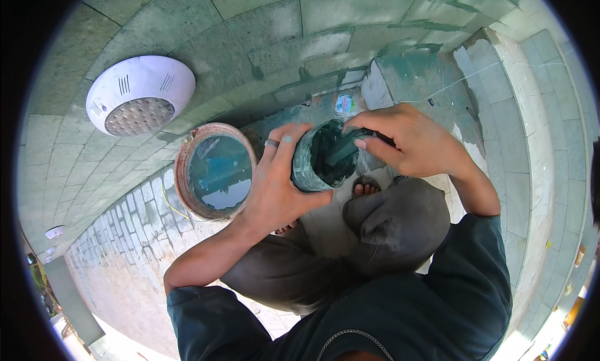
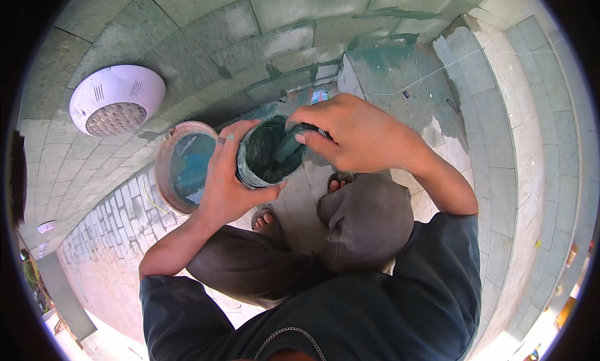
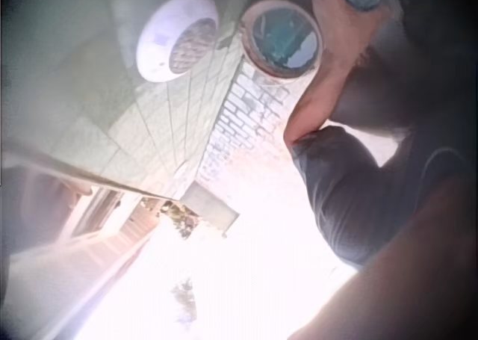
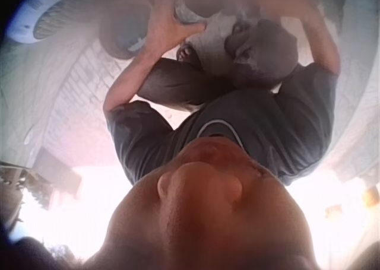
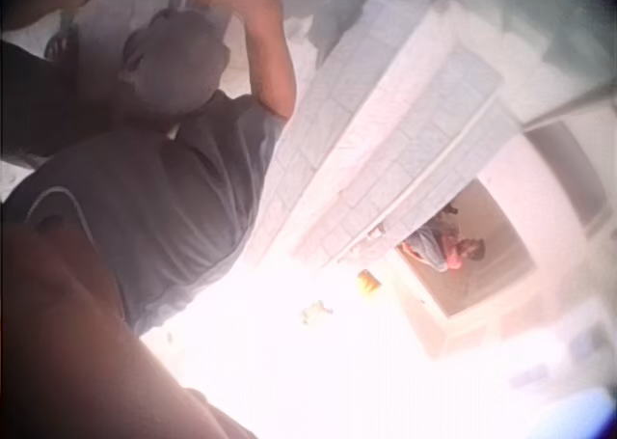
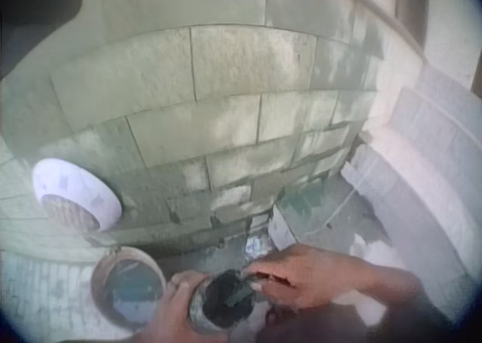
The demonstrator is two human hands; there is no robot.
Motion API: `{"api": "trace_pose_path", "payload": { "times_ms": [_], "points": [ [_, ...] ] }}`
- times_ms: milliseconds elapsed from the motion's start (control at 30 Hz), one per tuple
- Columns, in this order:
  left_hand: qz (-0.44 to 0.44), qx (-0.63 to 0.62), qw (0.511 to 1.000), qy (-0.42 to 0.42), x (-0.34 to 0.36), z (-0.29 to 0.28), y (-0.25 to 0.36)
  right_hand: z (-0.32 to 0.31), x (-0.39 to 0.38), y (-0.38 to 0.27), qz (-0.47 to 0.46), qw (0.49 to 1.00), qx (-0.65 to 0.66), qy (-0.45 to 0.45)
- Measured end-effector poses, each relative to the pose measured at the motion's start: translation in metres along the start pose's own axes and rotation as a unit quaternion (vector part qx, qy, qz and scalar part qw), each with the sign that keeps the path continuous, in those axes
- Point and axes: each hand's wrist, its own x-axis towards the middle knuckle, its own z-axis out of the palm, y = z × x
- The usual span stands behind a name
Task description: The person applies green grout to the joints between stone tiles using a small scraper and then wipes the tiled surface with a sponge.
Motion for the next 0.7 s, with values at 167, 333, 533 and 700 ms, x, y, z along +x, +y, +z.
{"api": "trace_pose_path", "payload": {
  "times_ms": [167, 333, 533, 700],
  "points": [
    [-0.02, 0.006, 0.999, -0.03, -0.001, -0.001, 0.002, 0.006, 0.003, 0.005, 0.023, 0.998, 0.021, -0.054],
    [-0.029, 0.009, 0.999, -0.043, -0.002, -0.001, 0.003, 0.008, 0.005, 0.017, 0.047, 0.992, 0.067, -0.092],
    [-0.034, 0.011, 0.998, -0.044, -0.001, 0.0, 0.002, 0.015, 0.0, 0.026, 0.082, 0.984, 0.125, -0.098],
    [-0.021, 0.012, 0.998, -0.055, -0.001, 0.001, -0.001, 0.014, -0.001, 0.022, 0.137, 0.97, 0.172, -0.101]
  ]
}}
